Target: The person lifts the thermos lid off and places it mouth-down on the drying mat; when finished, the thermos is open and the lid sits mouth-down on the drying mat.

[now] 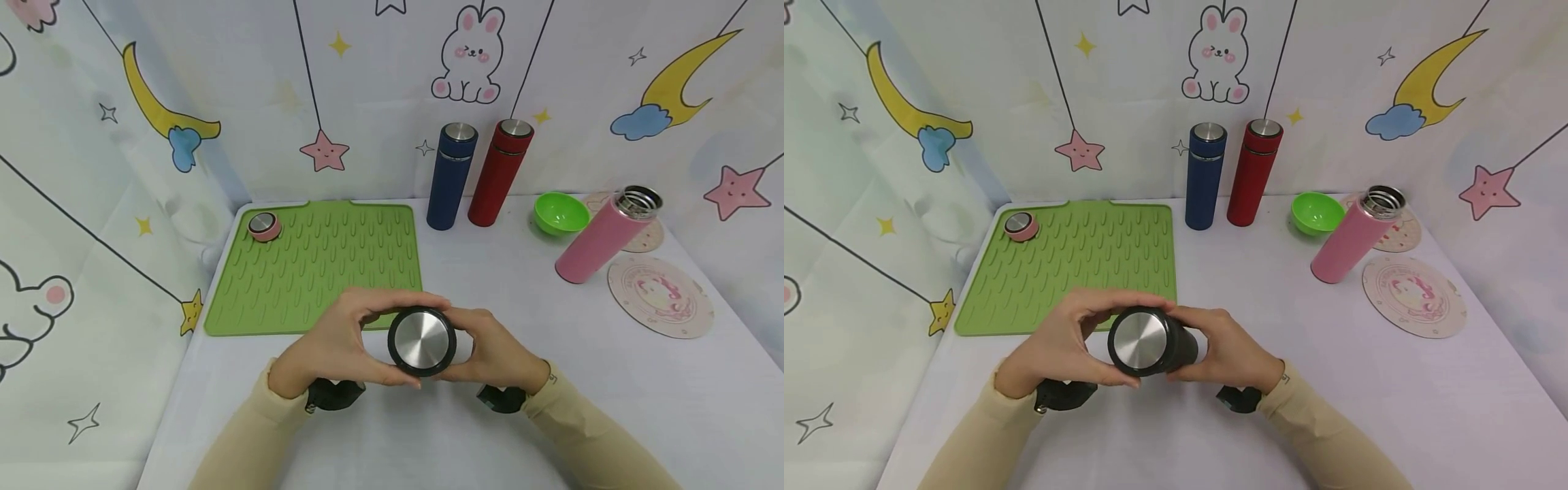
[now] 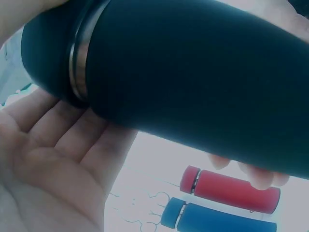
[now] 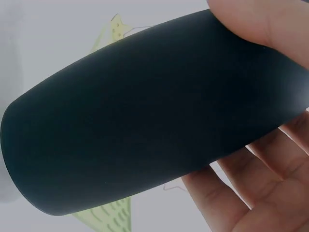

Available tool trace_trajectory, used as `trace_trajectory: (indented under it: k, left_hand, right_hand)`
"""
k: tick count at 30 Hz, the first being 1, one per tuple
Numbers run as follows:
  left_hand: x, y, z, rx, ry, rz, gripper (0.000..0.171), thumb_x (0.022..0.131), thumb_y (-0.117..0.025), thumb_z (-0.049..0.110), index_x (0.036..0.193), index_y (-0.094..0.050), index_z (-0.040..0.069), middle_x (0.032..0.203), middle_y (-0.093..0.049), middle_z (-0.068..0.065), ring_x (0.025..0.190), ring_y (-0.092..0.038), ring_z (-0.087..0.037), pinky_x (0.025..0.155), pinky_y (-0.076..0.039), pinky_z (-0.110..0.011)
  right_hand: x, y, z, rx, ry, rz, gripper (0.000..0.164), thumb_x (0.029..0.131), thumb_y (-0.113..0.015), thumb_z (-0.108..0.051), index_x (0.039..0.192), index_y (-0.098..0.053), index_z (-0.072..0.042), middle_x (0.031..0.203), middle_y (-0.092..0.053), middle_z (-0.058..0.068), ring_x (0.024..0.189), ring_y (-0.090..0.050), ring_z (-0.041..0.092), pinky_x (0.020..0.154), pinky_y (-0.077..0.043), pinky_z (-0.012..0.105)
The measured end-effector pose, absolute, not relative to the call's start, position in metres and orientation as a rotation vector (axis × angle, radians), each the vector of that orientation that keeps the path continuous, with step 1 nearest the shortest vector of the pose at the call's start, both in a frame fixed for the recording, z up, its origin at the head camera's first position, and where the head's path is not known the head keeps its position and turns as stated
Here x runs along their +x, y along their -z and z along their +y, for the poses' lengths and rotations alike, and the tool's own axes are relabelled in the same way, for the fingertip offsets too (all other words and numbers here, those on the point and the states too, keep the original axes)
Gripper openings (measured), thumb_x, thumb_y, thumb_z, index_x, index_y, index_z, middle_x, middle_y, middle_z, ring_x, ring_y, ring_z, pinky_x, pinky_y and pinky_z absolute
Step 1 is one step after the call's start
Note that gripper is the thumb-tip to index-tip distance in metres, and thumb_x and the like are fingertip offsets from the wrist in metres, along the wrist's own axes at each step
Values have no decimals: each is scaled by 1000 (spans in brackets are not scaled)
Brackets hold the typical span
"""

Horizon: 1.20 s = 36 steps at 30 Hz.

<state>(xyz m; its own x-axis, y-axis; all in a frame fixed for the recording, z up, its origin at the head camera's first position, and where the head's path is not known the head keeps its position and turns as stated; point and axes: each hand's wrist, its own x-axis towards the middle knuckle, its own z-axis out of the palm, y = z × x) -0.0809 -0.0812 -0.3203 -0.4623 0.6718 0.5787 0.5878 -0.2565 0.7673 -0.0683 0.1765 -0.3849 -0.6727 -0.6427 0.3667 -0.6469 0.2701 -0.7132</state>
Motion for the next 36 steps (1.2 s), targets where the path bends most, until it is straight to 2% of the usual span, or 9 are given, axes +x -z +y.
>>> trace_trajectory:
  k: [5, 19, 36]
  left_hand:
    - [-83, 323, -80, 1523, -1900, 1921, 81, 65, -97, 0, 137, -61, -5, 135, -69, -22, 129, -67, -22, 111, -55, -43]
    - [-83, 326, -75, 1384, -1995, 1995, 81, 64, -96, -4, 137, -62, -3, 136, -68, -22, 127, -67, -21, 110, -56, -42]
    - [-77, 321, -73, 1252, -2119, 1999, 81, 64, -95, -8, 137, -62, -3, 136, -68, -21, 125, -67, -22, 104, -58, -37]
  right_hand:
    - [-70, 387, 175, 1217, -1444, -2464, 79, 69, -99, -17, 138, -63, -13, 127, -74, 1, 119, -69, 13, 104, -58, 31]
    - [-70, 392, 176, 1057, -1384, -2529, 81, 66, -99, -10, 138, -62, -13, 128, -73, 2, 119, -69, 15, 101, -61, 38]
    - [-69, 393, 179, 959, -1448, -2527, 86, 66, -101, -15, 142, -60, -12, 132, -72, 3, 121, -69, 12, 99, -61, 31]
